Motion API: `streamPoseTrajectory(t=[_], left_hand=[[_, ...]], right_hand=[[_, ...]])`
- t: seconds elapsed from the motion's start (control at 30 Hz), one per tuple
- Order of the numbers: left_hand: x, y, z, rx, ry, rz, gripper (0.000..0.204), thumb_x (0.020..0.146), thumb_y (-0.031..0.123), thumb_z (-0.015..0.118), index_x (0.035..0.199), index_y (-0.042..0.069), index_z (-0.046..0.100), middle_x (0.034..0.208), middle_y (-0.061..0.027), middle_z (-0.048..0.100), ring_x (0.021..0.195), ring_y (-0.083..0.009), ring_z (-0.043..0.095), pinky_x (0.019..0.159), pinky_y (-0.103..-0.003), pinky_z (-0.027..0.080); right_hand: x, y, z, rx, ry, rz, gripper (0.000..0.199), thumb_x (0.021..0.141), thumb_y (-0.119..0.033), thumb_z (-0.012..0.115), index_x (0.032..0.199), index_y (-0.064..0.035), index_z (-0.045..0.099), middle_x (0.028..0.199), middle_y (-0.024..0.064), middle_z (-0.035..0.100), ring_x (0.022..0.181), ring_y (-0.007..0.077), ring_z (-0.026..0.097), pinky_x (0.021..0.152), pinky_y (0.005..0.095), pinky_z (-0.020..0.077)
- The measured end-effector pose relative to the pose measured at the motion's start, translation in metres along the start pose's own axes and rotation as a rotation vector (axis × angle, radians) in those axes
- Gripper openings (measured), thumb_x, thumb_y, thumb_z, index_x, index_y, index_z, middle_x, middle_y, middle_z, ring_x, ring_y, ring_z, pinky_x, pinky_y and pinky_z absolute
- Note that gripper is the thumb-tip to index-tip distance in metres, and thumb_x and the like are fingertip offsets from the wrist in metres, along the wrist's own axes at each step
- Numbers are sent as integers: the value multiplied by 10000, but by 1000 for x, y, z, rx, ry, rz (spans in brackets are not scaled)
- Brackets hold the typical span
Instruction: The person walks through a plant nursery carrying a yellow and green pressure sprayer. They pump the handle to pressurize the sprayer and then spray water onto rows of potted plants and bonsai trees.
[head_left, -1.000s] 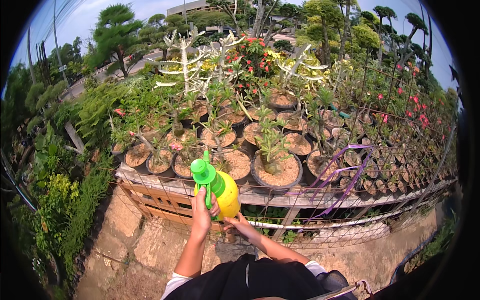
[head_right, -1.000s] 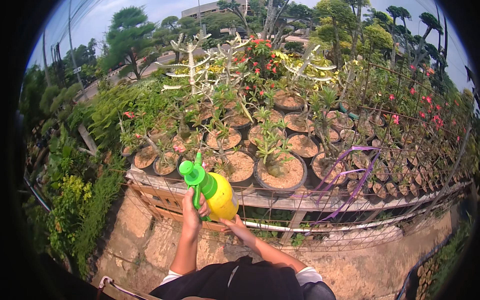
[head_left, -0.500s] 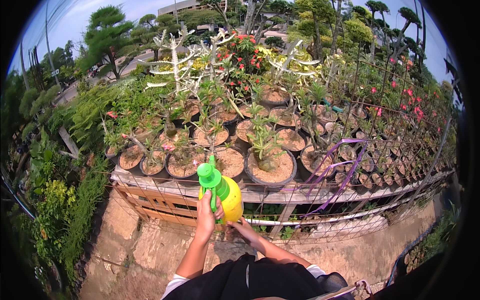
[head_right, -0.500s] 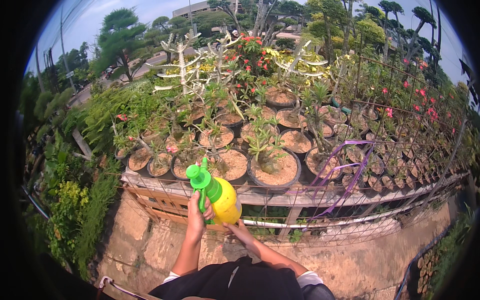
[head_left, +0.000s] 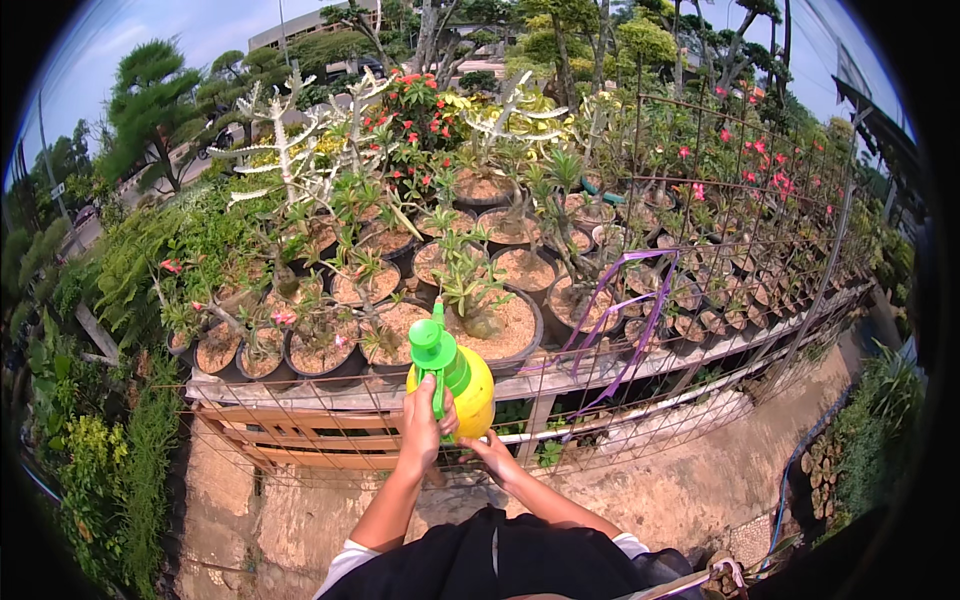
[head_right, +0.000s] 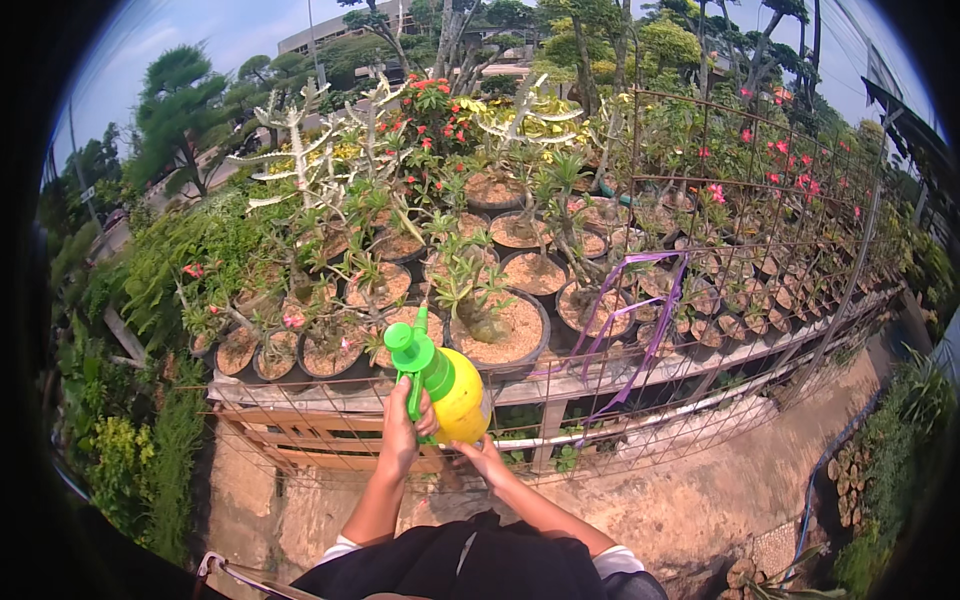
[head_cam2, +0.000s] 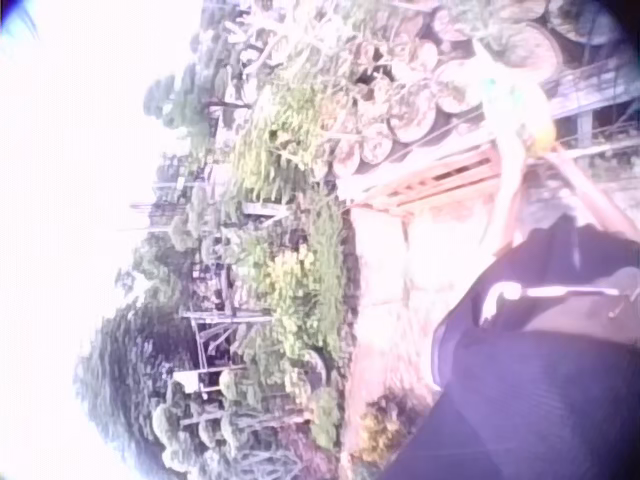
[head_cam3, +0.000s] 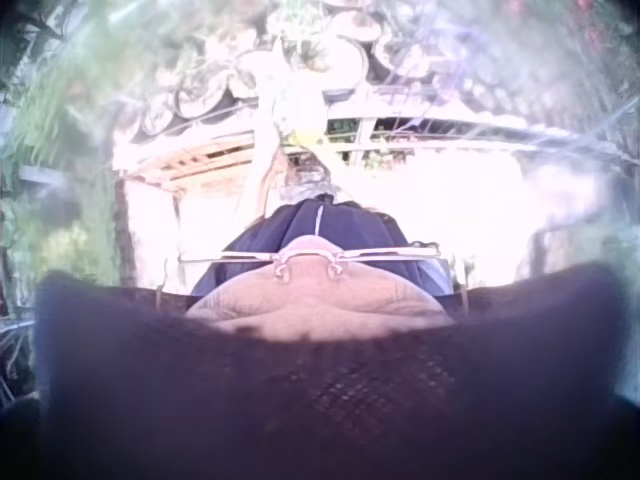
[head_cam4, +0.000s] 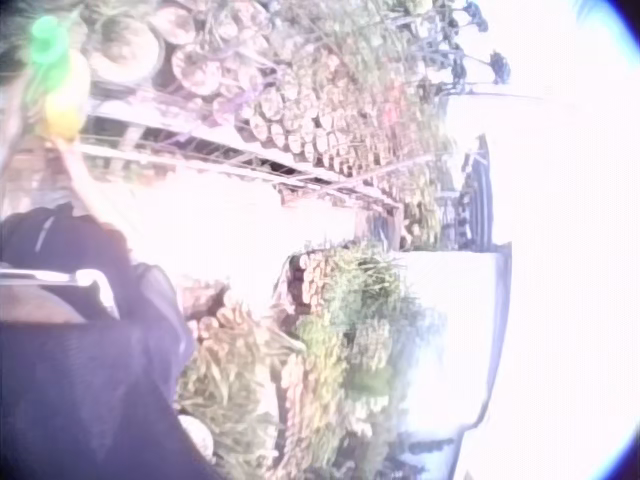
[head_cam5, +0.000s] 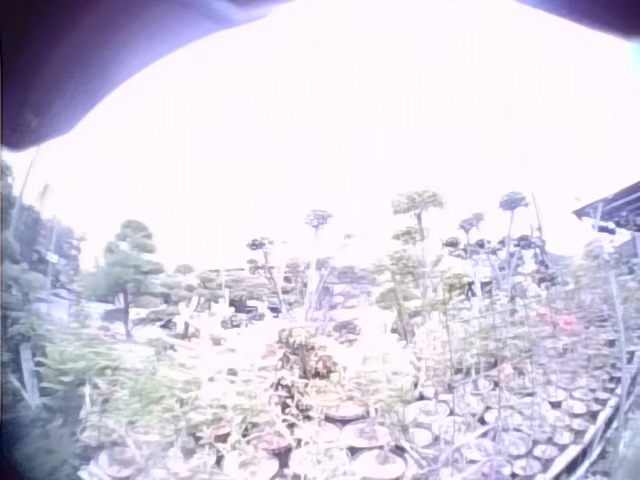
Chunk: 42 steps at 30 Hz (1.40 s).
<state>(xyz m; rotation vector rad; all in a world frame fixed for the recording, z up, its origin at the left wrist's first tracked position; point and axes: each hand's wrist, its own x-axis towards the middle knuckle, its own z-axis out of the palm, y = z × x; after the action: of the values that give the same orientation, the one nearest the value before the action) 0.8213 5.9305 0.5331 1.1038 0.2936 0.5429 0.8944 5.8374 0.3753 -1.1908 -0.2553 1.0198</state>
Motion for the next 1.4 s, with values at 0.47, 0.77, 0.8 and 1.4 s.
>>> streamPoseTrajectory(t=[0.47,0.77,0.8,1.4], left_hand=[[18,5,26,14,-71,95,416,870,378,300,636,44,381,486,-9,329,381,-87,307,375,-220,262],[20,2,23,11,11,130,406,869,382,320,647,47,376,518,-8,326,395,-83,313,371,-219,259],[20,3,23,10,6,131,404,870,381,320,648,48,376,522,-8,327,396,-83,313,371,-218,259],[22,-7,31,72,-72,30,427,863,410,315,644,50,379,472,-7,331,388,-82,305,377,-216,257]], right_hand=[[-6,-43,-10,30,82,-38,552,733,-213,618,1135,-46,279,971,123,531,674,140,560,596,252,446],[1,-43,-8,-29,60,-16,569,728,-233,623,1141,-43,280,971,101,535,689,129,554,574,242,449],[2,-42,-7,-31,55,-14,574,727,-241,624,1141,-44,279,971,100,535,693,130,553,580,249,449],[-6,-28,-15,54,145,24,541,717,-240,613,1108,-46,293,971,99,530,664,139,556,630,284,443]])
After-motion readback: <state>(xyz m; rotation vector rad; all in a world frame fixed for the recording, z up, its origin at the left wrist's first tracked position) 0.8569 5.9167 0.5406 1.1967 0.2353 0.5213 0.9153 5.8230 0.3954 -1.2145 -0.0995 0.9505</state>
